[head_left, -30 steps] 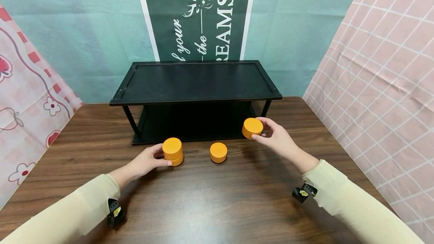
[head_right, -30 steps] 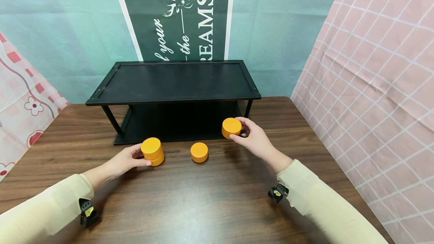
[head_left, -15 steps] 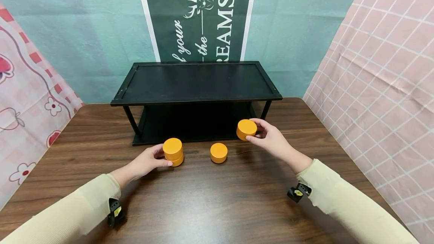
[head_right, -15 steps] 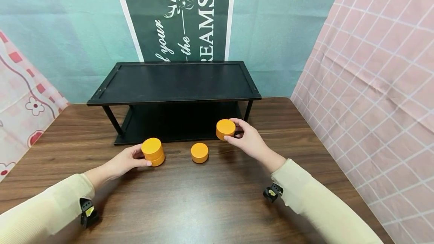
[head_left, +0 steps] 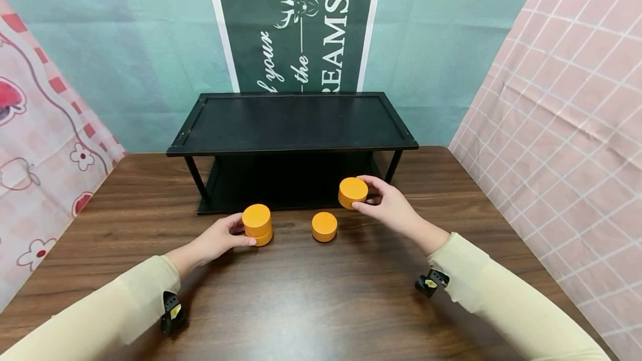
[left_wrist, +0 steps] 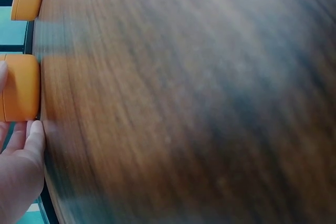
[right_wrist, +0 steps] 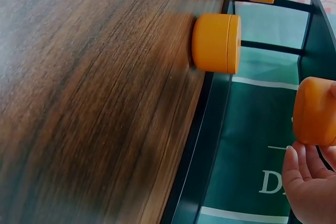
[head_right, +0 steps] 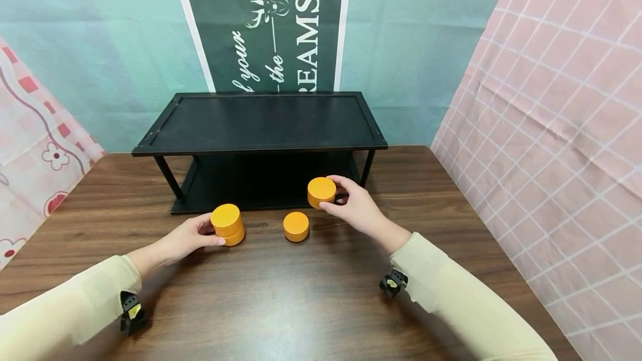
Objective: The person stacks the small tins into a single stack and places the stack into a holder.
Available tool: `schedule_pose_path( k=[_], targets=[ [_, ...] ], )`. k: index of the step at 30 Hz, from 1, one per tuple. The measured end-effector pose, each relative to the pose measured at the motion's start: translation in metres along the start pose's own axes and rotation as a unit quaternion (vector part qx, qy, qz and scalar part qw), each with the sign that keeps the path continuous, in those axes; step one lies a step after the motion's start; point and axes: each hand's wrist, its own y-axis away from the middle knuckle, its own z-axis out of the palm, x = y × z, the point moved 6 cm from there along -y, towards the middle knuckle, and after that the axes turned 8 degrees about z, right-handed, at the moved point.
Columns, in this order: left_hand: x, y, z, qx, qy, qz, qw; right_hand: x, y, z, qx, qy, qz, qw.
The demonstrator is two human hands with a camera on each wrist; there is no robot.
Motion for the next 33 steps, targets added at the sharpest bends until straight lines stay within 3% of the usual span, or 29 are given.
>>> schedule_pose_path(
  k=[33],
  targets=[
    [0.002,0.001,0.001,-0.004,-0.001,-0.001,1.0,-0.022,-0.014,0.031,-0.009,0.02,-0.023,0.9995]
  ],
)
